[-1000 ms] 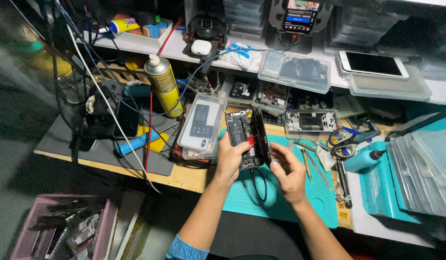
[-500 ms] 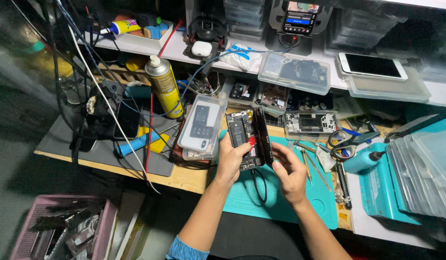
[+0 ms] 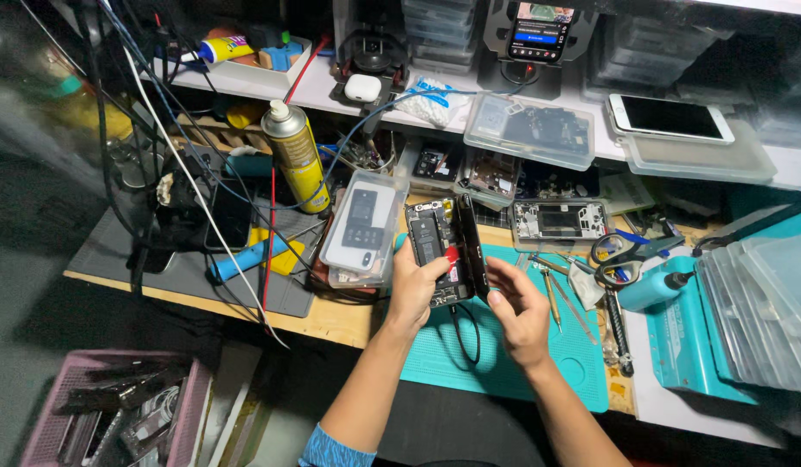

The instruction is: The person tests a smartphone screen by tapping and swiping through its interface, then applies red tape to the phone's back and uses a prying tool to open the device. They work on the phone's internal components with a tool, then reassemble and press the phone closed while checking the screen.

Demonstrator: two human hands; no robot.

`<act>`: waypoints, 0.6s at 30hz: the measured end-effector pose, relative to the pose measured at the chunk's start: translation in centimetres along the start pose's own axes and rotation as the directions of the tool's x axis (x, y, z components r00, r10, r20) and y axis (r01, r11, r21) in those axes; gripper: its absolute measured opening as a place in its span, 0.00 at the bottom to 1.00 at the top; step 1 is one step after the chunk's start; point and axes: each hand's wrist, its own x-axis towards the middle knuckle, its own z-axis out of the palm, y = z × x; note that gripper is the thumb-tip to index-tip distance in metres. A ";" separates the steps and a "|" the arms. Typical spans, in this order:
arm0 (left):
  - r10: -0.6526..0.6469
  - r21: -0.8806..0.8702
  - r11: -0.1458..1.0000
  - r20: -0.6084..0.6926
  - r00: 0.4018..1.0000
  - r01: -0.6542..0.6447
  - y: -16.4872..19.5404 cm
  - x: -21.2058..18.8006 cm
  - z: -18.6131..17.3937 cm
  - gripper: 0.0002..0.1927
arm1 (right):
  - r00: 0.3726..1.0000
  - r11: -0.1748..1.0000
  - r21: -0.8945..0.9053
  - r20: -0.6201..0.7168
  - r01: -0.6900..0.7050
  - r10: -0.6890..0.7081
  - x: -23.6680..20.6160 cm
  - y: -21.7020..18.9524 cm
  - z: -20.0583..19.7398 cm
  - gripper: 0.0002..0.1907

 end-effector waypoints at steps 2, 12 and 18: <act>-0.002 -0.013 1.000 0.015 1.000 0.002 0.0 -0.1 0.0 0.17 | 1.000 1.000 -0.003 -0.003 0.002 -0.003 0.0 0.0 -0.1 0.26; -0.004 0.024 1.000 0.030 1.000 0.003 0.4 -0.1 0.2 0.18 | 1.000 1.000 0.017 -0.003 -0.008 0.008 0.2 -0.6 0.0 0.26; -0.008 0.004 1.000 0.017 1.000 0.008 0.8 0.0 0.2 0.19 | 1.000 1.000 0.003 0.005 0.001 -0.001 0.2 -0.9 0.2 0.26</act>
